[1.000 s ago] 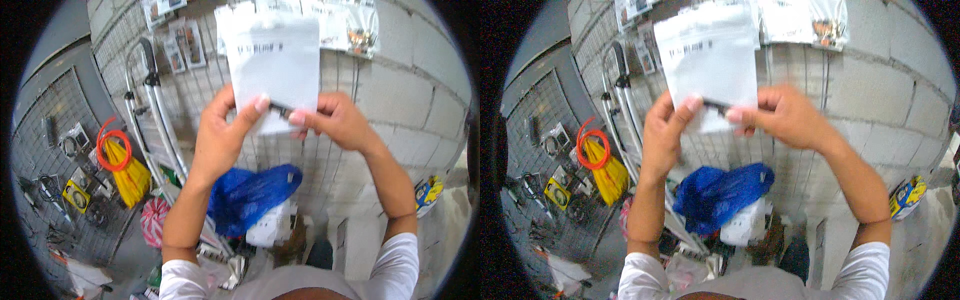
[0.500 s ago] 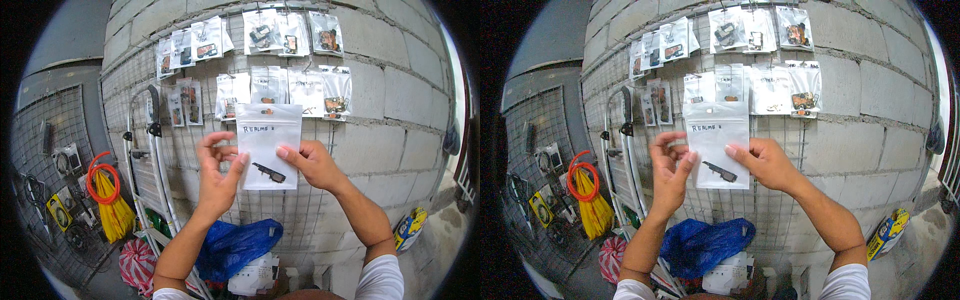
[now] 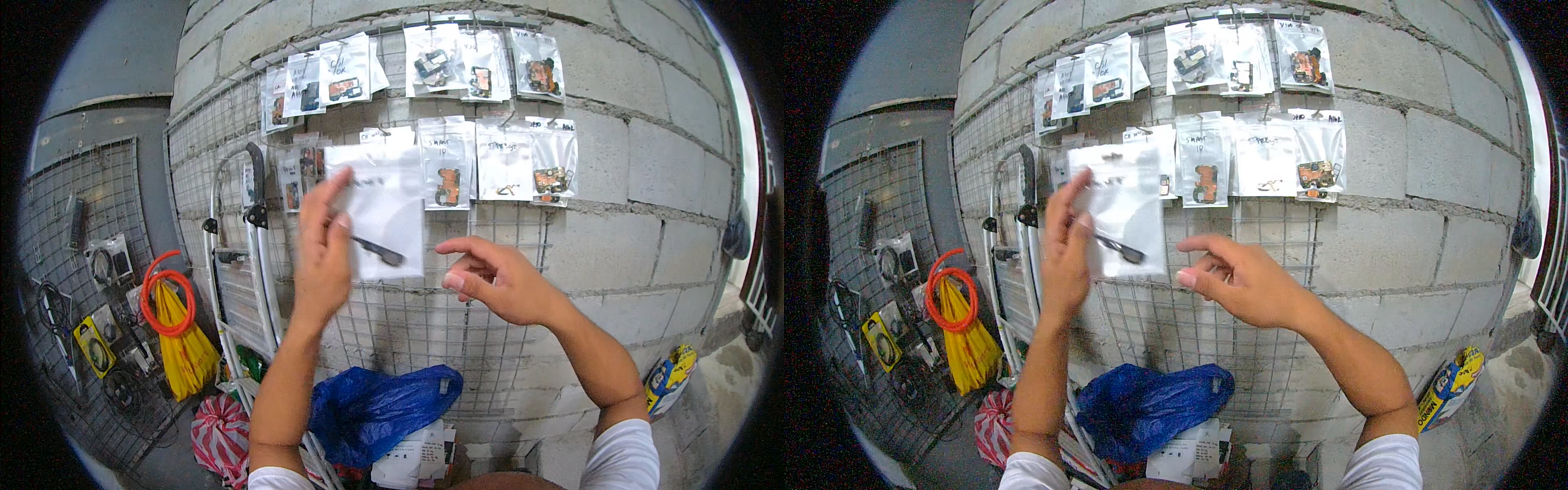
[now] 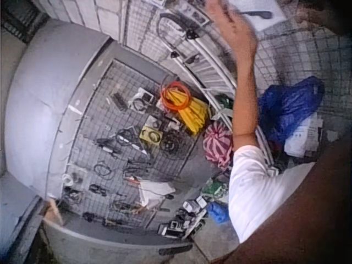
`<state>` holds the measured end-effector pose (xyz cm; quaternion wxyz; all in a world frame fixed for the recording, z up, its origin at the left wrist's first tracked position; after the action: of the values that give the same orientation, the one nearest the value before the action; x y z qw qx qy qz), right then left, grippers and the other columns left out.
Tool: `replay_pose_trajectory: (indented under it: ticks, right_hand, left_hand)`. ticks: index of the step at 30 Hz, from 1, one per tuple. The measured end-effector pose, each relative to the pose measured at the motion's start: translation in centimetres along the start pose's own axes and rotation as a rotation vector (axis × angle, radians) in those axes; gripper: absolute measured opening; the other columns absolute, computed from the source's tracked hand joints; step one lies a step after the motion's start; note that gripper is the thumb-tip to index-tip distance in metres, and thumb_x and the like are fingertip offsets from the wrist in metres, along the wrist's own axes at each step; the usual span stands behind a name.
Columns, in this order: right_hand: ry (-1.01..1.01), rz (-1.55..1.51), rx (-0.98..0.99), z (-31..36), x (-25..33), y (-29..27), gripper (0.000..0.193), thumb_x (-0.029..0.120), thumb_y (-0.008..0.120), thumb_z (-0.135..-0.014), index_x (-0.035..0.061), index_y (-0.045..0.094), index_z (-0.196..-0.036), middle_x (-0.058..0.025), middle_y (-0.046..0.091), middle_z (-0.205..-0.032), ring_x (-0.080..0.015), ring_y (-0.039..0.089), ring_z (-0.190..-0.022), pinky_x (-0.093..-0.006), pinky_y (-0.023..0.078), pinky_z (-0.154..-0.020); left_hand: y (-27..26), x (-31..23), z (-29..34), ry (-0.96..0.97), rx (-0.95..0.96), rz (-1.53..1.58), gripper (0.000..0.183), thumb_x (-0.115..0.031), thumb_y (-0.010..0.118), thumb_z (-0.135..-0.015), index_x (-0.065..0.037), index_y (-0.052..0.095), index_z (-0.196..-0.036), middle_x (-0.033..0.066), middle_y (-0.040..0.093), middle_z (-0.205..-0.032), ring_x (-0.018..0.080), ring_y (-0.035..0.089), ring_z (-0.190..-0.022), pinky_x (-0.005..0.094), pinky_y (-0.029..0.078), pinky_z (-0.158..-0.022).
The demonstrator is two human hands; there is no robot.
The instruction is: The person moves from a front counter area into a back storage room and organizes small electronic parts in plastic bags hanging on a wall grid. They repeatedly pick up, inspect, and rehang the bags, adjusting their positions on the grid.
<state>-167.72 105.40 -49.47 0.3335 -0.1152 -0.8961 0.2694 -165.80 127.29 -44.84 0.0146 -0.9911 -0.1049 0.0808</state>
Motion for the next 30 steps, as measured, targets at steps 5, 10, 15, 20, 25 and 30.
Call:
replay_pose_trajectory:
  ticks: [5, 10, 15, 20, 25, 30]
  right_hand:
    - [0.051, 0.2, 0.008, 1.5, -0.6, -1.1, 0.042, 0.036, 0.067, -0.096, 0.0047, 0.062, -0.124, -0.01, 0.073, -0.092, -0.0179, 0.066, -0.079, -0.0318, 0.052, -0.073]
    - [0.079, 0.219, -0.009, 2.8, -0.1, -2.2, 0.04, 0.036, 0.068, -0.096, 0.0051, 0.065, -0.122, -0.0097, 0.073, -0.092, -0.0175, 0.067, -0.079, -0.0314, 0.052, -0.074]
    - [0.136, 0.225, -0.044, 3.9, -0.7, -3.4, 0.038, 0.033, 0.069, -0.095, 0.0045, 0.066, -0.12, -0.0082, 0.072, -0.088, -0.0134, 0.064, -0.075, -0.0295, 0.052, -0.071]
    - [0.194, 0.247, -0.115, 6.3, -1.5, -5.6, 0.035, 0.029, 0.071, -0.094, 0.0038, 0.067, -0.118, -0.0076, 0.07, -0.085, -0.0109, 0.062, -0.074, -0.0282, 0.052, -0.07]
    - [0.201, 0.234, -0.184, 7.6, -1.9, -6.9, 0.032, 0.026, 0.072, -0.093, 0.0031, 0.067, -0.116, -0.0066, 0.07, -0.084, -0.0106, 0.061, -0.073, -0.0275, 0.051, -0.069]
    - [0.264, 0.26, -0.267, 9.5, -2.5, -8.6, 0.031, 0.024, 0.072, -0.093, 0.0027, 0.067, -0.115, -0.0056, 0.069, -0.083, -0.0105, 0.06, -0.072, -0.027, 0.051, -0.069]
  left_hand:
    - [-3.5, 4.6, -5.0, -0.057, -0.092, 0.045, 0.055, 0.0, 0.039, -0.089, -0.004, 0.055, -0.141, 0.0147, 0.054, -0.141, 0.0245, 0.049, -0.132, 0.0341, 0.032, -0.115]
    - [-4.7, 7.1, -10.7, 0.042, -0.14, -0.018, 0.055, -0.001, 0.036, -0.088, -0.001, 0.056, -0.14, 0.0151, 0.055, -0.14, 0.0254, 0.05, -0.132, 0.0329, 0.033, -0.115]
    - [-3.5, 9.4, -17.8, 0.073, -0.143, -0.025, 0.055, -0.004, 0.04, -0.089, -0.004, 0.054, -0.143, 0.0149, 0.054, -0.142, 0.0259, 0.05, -0.132, 0.0338, 0.035, -0.113]
    - [-2.2, 10.0, -22.9, -0.055, -0.226, 0.229, 0.055, -0.009, 0.043, -0.094, -0.005, 0.047, -0.148, 0.0141, 0.051, -0.148, 0.0241, 0.053, -0.129, 0.0331, 0.039, -0.109]
    - [-3.1, 13.6, -28.0, -0.042, -0.214, 0.331, 0.054, -0.009, 0.049, -0.095, 0.0, 0.046, -0.148, 0.0162, 0.052, -0.147, 0.0215, 0.058, -0.12, 0.0305, 0.045, -0.1]
    - [0.7, 16.8, -27.7, -0.22, -0.144, 0.251, 0.055, -0.004, 0.047, -0.091, 0.001, 0.048, -0.146, 0.018, 0.053, -0.146, 0.0223, 0.059, -0.121, 0.0316, 0.045, -0.101]
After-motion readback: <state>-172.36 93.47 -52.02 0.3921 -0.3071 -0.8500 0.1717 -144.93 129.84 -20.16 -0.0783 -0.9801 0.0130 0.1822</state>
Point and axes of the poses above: each hand's wrist, its own z-axis away from the middle knuckle, its own y-axis out of the palm, x = y × z, the point moved 9 cm from there along -z, towards the middle knuckle
